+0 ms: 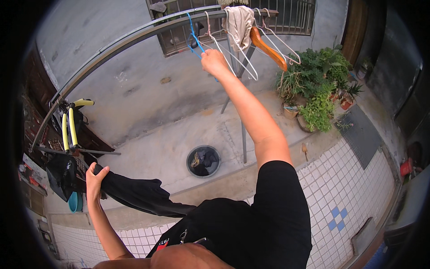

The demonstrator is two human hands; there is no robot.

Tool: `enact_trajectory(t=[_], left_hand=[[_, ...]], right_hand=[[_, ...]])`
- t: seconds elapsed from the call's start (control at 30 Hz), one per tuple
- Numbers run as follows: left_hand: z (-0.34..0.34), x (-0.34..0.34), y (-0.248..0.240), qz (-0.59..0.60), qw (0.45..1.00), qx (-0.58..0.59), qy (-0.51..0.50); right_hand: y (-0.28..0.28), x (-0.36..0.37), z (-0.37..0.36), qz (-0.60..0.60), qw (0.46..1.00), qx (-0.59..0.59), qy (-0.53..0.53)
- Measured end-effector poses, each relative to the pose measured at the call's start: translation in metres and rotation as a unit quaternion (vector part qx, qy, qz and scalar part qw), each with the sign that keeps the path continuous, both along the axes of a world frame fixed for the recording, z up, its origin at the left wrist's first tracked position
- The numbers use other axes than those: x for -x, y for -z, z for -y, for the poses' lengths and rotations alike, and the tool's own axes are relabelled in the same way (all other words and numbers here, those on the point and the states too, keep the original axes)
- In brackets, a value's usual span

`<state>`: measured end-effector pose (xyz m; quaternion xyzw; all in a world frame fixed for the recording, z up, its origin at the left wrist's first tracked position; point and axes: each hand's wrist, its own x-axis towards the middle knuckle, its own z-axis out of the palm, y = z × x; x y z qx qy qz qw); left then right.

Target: The person hangs wet clothes on a balcony clothesline using hangers. They take items from a bucket, place them on hangers, and hang them on the line, then walk inside.

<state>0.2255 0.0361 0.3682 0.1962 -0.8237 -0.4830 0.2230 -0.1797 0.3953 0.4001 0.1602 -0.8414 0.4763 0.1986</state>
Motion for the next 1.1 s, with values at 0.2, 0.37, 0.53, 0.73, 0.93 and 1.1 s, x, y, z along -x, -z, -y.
enact_trajectory(t=[0.2, 0.37, 0.53, 0.73, 0.93, 1.1], left_hand=[[-0.016, 0.003, 0.009, 0.059, 0.997, -0.005, 0.054], [-0.039, 0.011, 0.000, 0.036, 0.997, -0.044, 0.056], [-0.055, 0.033, -0.003, -0.001, 0.997, -0.040, 0.069], [-0.073, 0.045, -0.003, -0.024, 0.998, -0.035, 0.039], [-0.074, 0.034, 0.009, -0.057, 0.997, -0.053, -0.006], [-0.073, 0.042, 0.016, -0.096, 0.991, -0.093, -0.016]], right_hand=[[0.025, -0.023, -0.024, 0.076, 0.995, -0.044, -0.049], [-0.019, -0.042, -0.080, -0.172, 0.982, 0.048, 0.062], [-0.058, 0.047, -0.129, -0.327, 0.915, -0.020, 0.238], [-0.089, 0.113, -0.112, -0.105, 0.956, -0.007, 0.274], [-0.098, 0.147, -0.090, -0.400, 0.880, 0.081, 0.243], [-0.116, 0.176, -0.073, -0.288, 0.931, 0.218, -0.056]])
